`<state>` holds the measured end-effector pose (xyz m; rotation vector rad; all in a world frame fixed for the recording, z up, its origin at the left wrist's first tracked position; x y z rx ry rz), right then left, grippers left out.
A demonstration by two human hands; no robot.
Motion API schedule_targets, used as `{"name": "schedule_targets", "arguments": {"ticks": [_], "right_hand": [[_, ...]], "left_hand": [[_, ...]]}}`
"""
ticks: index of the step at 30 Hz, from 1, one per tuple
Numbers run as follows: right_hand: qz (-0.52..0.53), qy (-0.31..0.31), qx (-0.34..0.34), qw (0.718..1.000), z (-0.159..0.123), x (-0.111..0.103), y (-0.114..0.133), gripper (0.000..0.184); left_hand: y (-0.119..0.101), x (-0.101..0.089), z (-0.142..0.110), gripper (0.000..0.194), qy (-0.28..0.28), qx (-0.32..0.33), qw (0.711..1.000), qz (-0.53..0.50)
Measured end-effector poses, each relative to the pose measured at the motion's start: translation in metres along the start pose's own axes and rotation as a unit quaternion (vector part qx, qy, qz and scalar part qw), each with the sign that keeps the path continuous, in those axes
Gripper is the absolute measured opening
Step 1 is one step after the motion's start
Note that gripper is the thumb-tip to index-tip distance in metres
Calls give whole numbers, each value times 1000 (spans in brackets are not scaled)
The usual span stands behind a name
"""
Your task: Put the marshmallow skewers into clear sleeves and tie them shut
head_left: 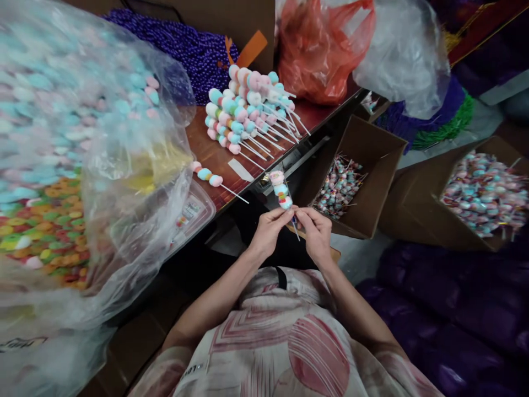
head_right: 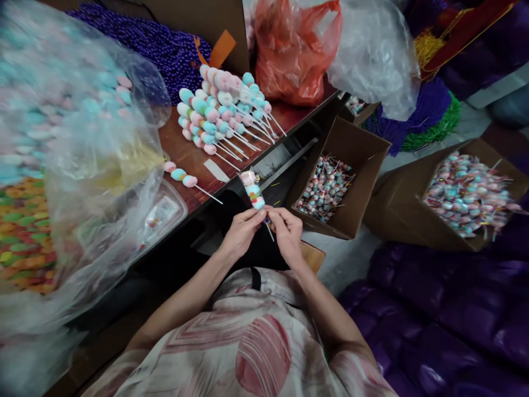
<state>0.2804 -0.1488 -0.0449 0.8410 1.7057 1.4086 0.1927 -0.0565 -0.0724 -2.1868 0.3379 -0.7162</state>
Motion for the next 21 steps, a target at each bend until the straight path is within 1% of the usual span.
{"name": "schedule_targets", "arguments": {"ticks": [3, 5, 6, 7, 9, 11, 12, 13, 15, 16, 18, 19, 21], "right_hand": [[5, 34, 27, 999, -6, -4, -10, 24], [18, 50, 46, 998, -11, -5, -18, 23], [35, 47, 62, 996, -12, -7, -23, 23], [60, 33, 83, 994, -11, -11, -29, 24], [120, -28, 130, 984, -4, -24, -45, 25], [186, -94, 176, 962, 12, -38, -62, 30], [208, -115, 189, 953, 21, -42, -69, 34], [223, -124, 193, 947, 31, -44, -74, 34], [229, -125, 197, 945, 46, -42, -78, 32], [224, -115, 196, 948, 49, -36, -76, 31], [204, -83, 185, 958, 48, -16, -65, 30], [191, -62, 171, 965, 43, -3, -57, 29], [152, -15, 120, 981, 31, 28, -34, 24]], "left_hand": [[10, 2, 4, 20, -35, 23, 999, -6], [12, 5, 4, 11, -36, 42, 998, 37], [9, 7, 2, 10, -27, 59, 996, 69], [3, 8, -2, 10, -16, 82, 991, 101], [-20, 7, -13, 10, 16, 140, 978, 157], [-53, -6, -29, 16, 31, 197, 962, 185], [-70, -17, -38, 18, 36, 222, 954, 200], [-88, -33, -47, 20, 19, 247, 944, 216], [-122, -76, -62, 23, -66, 292, 919, 257], [-135, -100, -67, 23, -111, 303, 903, 285], [-152, -145, -72, 22, -186, 308, 858, 367], [-157, -165, -72, 20, -222, 314, 826, 412], [-164, -195, -70, 15, -283, 339, 765, 469]]}}
Point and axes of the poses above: each hand's wrist, its own z-axis towards the middle knuckle, its own x-axis out of the palm, y = z × x, the point moved 6 cm from there along z, towards the middle knuckle, and after that the axes turned 7 degrees about -y, right-handed, at the moved point
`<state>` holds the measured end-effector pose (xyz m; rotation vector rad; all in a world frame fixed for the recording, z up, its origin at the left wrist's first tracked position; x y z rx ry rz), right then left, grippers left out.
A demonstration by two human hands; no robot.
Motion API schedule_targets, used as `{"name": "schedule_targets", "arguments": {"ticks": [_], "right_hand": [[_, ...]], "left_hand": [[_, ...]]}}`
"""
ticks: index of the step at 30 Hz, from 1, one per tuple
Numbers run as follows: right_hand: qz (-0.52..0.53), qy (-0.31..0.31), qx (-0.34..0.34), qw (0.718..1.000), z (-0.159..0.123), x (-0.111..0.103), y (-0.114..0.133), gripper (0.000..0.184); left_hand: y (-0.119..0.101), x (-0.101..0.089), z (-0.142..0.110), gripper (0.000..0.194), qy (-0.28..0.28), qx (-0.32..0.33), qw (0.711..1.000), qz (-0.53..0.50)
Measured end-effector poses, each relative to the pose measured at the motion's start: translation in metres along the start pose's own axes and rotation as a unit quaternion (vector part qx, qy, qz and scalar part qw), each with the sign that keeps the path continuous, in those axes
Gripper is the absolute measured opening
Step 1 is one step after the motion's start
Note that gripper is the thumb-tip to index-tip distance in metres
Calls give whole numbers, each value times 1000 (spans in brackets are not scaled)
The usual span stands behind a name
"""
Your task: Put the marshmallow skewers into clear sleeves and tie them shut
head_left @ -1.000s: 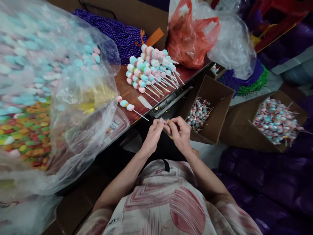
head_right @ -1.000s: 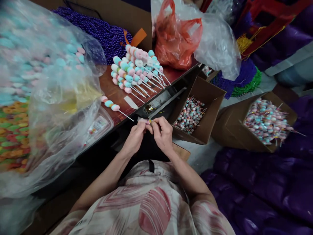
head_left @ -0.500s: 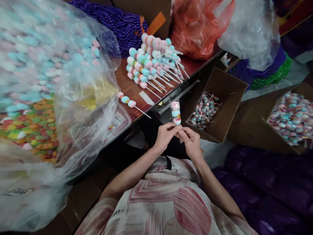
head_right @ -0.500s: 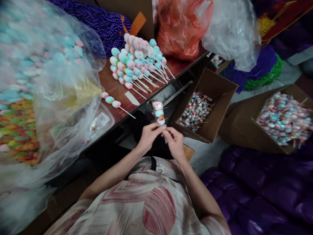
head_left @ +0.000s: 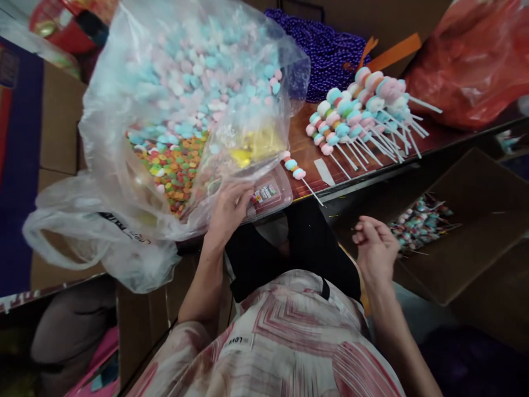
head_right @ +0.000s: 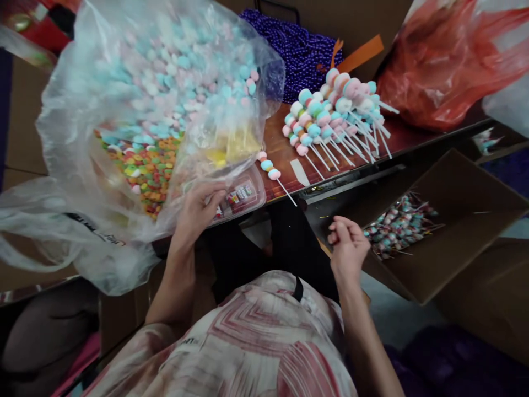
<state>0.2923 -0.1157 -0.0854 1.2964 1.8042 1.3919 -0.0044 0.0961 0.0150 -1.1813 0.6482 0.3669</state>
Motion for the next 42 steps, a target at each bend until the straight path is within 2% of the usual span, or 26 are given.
{"name": "schedule_targets", "arguments": {"ticks": [2, 5, 7, 10, 13, 16, 19, 21, 24, 27, 29, 31, 33, 35, 38, 42], "right_hand": [[-75, 66, -69, 993, -20, 38, 11, 20], [-167, 157, -189, 955, -47, 85, 27, 16], [-194, 190, -254, 928, -58, 103, 35, 14], [-216, 228, -298, 901, -68, 117, 37, 14], [-226, 246, -303, 893, -72, 120, 33, 14], [-229, 257, -294, 892, -76, 122, 30, 14], [-215, 260, -281, 899, -81, 128, 32, 12], [-195, 262, -279, 903, -86, 136, 36, 12], [-168, 257, -280, 910, -93, 148, 41, 14], [-128, 231, -221, 939, -90, 148, 40, 9], [-102, 215, -169, 957, -81, 140, 40, 12], [-91, 209, -143, 963, -68, 130, 43, 15], [-93, 225, -132, 961, -56, 122, 49, 17], [-101, 254, -123, 954, -46, 116, 54, 20], [-100, 260, -118, 953, -38, 112, 57, 24], [-41, 215, -87, 972, -42, 111, 48, 26]], "left_hand": [[15, -3, 6, 17, -32, 14, 999, 38], [23, 9, 8, 22, -11, 7, 998, 57], [25, 20, 9, 24, 30, -10, 997, 63], [30, 29, 13, 18, 61, -32, 996, 60], [33, 28, 18, 24, 42, -53, 998, 11], [29, 27, 14, 21, 9, -124, 981, -147], [10, 34, 2, 26, -30, -207, 916, -341], [-12, 46, -5, 30, -27, -232, 868, -439], [-40, 68, -13, 29, -20, -273, 802, -531], [-55, 82, -15, 30, -28, -287, 758, -584], [-60, 86, -14, 31, -12, -275, 750, -602], [-63, 90, -16, 33, 37, -271, 754, -597], [-65, 95, -21, 35, 94, -274, 761, -581], [-64, 98, -25, 35, 119, -274, 769, -564], [-62, 102, -28, 35, 87, -277, 783, -550], [-66, 107, -27, 36, 26, -300, 760, -576]]}}
Point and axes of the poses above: each hand's wrist, its own z-axis towards the middle knuckle, its own x-axis out of the palm, y = z × x, the point moved 6 cm from there along z, towards the middle knuckle, and after that the axes turned 7 degrees about -y, right-handed, at the moved point
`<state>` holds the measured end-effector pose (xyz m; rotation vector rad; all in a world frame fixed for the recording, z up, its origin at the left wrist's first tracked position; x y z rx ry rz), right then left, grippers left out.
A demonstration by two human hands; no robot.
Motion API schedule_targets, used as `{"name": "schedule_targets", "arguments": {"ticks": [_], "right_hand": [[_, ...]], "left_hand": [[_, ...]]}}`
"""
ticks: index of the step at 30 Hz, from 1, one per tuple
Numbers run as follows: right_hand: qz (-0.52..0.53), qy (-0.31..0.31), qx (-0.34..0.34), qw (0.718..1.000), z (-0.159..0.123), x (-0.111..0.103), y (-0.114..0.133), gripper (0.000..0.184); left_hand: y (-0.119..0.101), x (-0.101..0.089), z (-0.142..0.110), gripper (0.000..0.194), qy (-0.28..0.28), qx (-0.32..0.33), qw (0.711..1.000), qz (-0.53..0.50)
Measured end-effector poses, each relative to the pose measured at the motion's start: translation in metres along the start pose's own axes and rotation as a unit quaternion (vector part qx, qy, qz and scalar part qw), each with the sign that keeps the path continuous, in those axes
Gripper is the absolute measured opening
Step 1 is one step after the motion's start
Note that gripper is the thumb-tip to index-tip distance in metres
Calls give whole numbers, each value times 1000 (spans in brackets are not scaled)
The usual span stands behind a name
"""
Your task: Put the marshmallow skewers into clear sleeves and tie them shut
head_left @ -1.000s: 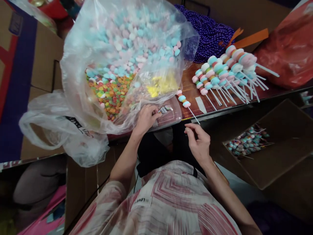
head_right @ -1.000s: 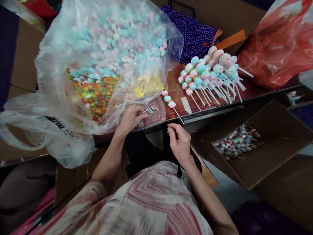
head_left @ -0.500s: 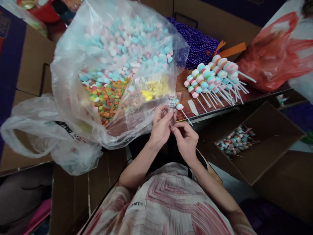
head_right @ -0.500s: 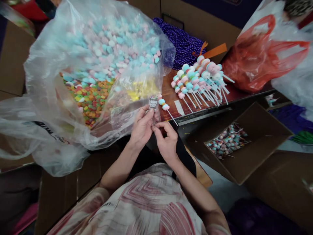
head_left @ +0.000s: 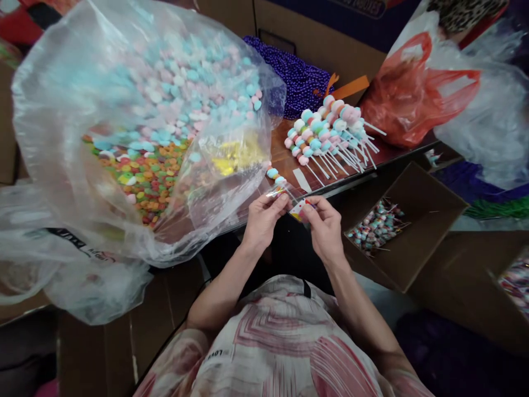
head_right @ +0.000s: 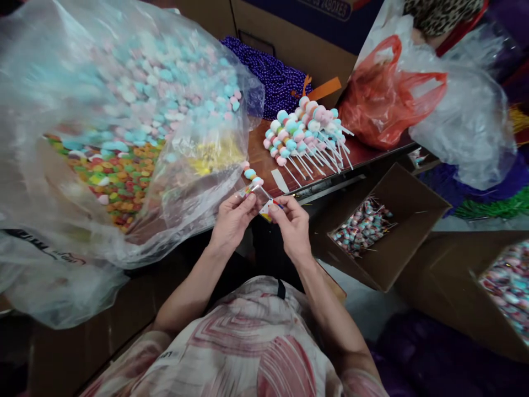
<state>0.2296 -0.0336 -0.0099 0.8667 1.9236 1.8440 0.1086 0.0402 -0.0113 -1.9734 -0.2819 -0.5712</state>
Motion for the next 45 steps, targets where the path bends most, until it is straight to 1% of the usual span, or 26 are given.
{"name": "schedule_targets", "arguments": {"ticks": [2, 5, 6, 9, 11, 13, 16, 20, 22, 24, 26, 28, 29, 33, 35, 38, 40, 43, 45], "right_hand": [[35, -31, 4, 999, -5, 3, -5, 27], [58, -76, -2, 995, -9, 1, -9, 25], [57, -79, -3, 995, -8, 0, -10, 26], [21, -56, -17, 998, -6, -2, -7, 31], [-18, -47, -37, 998, -5, -3, -4, 33], [-40, -47, -52, 997, -4, -4, -1, 30], [-42, -53, -61, 996, -3, -5, 0, 27], [-65, -36, -83, 994, -5, -3, 3, 34], [-67, -33, -77, 994, -5, -1, 2, 37], [-53, -41, -57, 996, -5, 1, -3, 39], [-30, -50, -35, 998, -3, 2, -9, 39], [-7, -56, -24, 998, -1, 3, -13, 38], [1, -58, -25, 998, 0, 3, -14, 38], [-16, -71, -49, 996, 3, -1, -9, 44], [-44, -77, -54, 995, 4, -1, -7, 47], [-73, -83, -52, 992, 6, 3, -3, 53], [-85, -79, -49, 992, 9, 7, 1, 56], [-107, -59, -72, 990, 18, 13, 11, 58], [-131, -53, -110, 984, 28, 15, 21, 58]], "left_hand": [[0, 5, -1, 36, -10, 18, 1000, -13], [0, 10, -4, 38, -21, 51, 998, -7], [1, 10, -5, 39, -28, 63, 998, -1], [4, 6, -7, 41, -50, 100, 993, 26], [6, 4, -7, 41, -49, 112, 992, 40], [8, 4, -7, 40, -37, 111, 992, 48], [9, 4, -8, 38, -25, 100, 994, 49], [5, 5, -9, 36, -29, 63, 998, 6], [4, 4, -9, 38, -44, 50, 998, -13], [2, 2, -9, 38, -73, 64, 995, -19], [0, -2, -9, 38, -102, 93, 990, -12], [-1, -4, -9, 39, -113, 110, 987, -4], [-2, -4, -8, 39, -110, 107, 988, -7], [-6, -6, -6, 36, -96, 79, 991, -45], [-11, -10, -5, 35, -111, 98, 988, -51], [-16, -15, -4, 36, -146, 146, 977, -45], [-18, -16, -3, 39, -154, 168, 973, -34], [-19, -13, 2, 40, -149, 164, 975, -32], [-21, -12, 6, 40, -156, 147, 976, -46]]}}
Point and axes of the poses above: each hand's wrist, its own z-axis towards the middle knuckle, its own x-axis out of the palm, y = z × x, the point moved 6 cm from there along z, towards the middle knuckle, and after that the axes turned 7 degrees about -y, right-handed, at the moved point
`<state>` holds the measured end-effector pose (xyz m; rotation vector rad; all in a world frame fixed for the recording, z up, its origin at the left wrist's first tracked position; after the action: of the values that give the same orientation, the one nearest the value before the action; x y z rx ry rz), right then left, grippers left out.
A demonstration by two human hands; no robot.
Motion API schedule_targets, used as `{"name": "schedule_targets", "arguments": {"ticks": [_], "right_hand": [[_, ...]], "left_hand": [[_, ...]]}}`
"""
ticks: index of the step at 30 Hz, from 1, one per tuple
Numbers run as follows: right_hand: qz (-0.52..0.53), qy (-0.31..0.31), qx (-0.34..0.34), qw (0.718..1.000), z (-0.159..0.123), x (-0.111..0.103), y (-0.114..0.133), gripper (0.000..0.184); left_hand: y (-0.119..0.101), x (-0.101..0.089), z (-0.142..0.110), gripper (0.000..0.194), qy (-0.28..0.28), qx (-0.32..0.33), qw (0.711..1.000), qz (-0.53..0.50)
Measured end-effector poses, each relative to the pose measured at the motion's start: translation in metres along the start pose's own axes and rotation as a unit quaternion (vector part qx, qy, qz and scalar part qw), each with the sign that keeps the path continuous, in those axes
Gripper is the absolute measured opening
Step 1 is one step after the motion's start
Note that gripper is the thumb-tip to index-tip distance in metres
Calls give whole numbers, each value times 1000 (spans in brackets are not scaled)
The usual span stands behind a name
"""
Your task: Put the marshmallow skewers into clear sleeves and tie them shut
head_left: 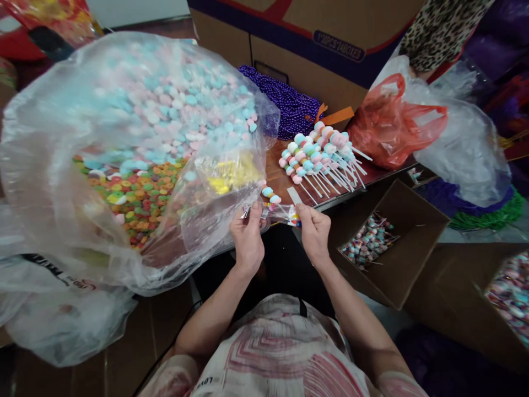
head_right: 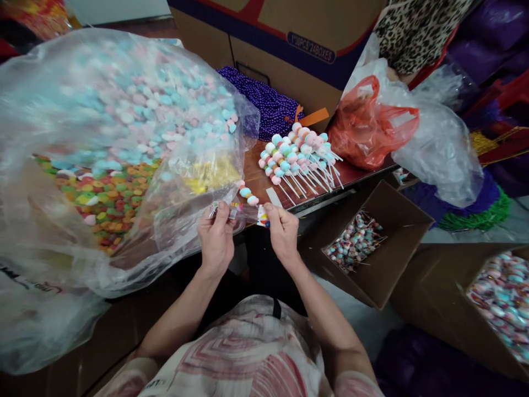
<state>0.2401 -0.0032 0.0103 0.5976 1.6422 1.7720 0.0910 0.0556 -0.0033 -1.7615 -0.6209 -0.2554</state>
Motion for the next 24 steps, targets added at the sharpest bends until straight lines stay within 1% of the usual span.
{"name": "schedule_targets", "arguments": {"ticks": [2, 4, 5, 7, 9, 10, 11, 13, 15, 17, 20, 23, 24], "right_hand": [[-40, -21, -54, 998, 18, -4, 8, 56], [-110, -63, -121, 985, 41, -13, 14, 52], [-160, -86, -162, 970, 54, -18, 18, 48], [-275, -111, -244, 923, 77, -25, 22, 36], [-365, -113, -272, 883, 99, -29, 18, 26], [-396, -108, -274, 870, 108, -31, 14, 23], [-419, -99, -271, 861, 115, -31, 9, 22], [-441, -83, -263, 854, 124, -31, -1, 20], [-439, -77, -262, 856, 127, -30, -7, 20], [-408, -86, -267, 869, 124, -31, -8, 20], [-309, -101, -262, 909, 107, -38, 0, 18], [-189, -80, -203, 957, 77, -49, 8, 13], [-159, -68, -179, 969, 66, -53, 10, 12]], "left_hand": [[-2, 1, 6, 38, -19, -20, 999, -19], [-3, 1, 15, 35, -37, -49, 997, -42], [-4, 0, 19, 34, -46, -66, 995, -51], [-4, -3, 27, 32, -60, -102, 991, -63], [-3, -7, 33, 30, -71, -136, 985, -79], [-2, -8, 35, 29, -76, -153, 981, -90], [0, -9, 36, 27, -82, -170, 977, -100], [3, -11, 38, 26, -97, -197, 969, -113], [5, -11, 39, 26, -103, -208, 966, -112], [5, -11, 40, 26, -103, -213, 966, -106], [5, -12, 41, 28, -113, -225, 962, -104], [5, -15, 44, 28, -131, -229, 958, -110], [5, -16, 45, 28, -134, -228, 958, -110]]}}
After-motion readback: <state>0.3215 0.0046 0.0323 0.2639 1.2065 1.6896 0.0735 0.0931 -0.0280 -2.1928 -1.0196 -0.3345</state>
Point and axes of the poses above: each hand's wrist, its own z-axis towards the middle knuckle, its own x-axis out of the palm, y = z × x, the point moved 6 cm from there along z, towards the middle knuckle, and after that the axes turned 7 degrees about -y, right-handed, at the moved point
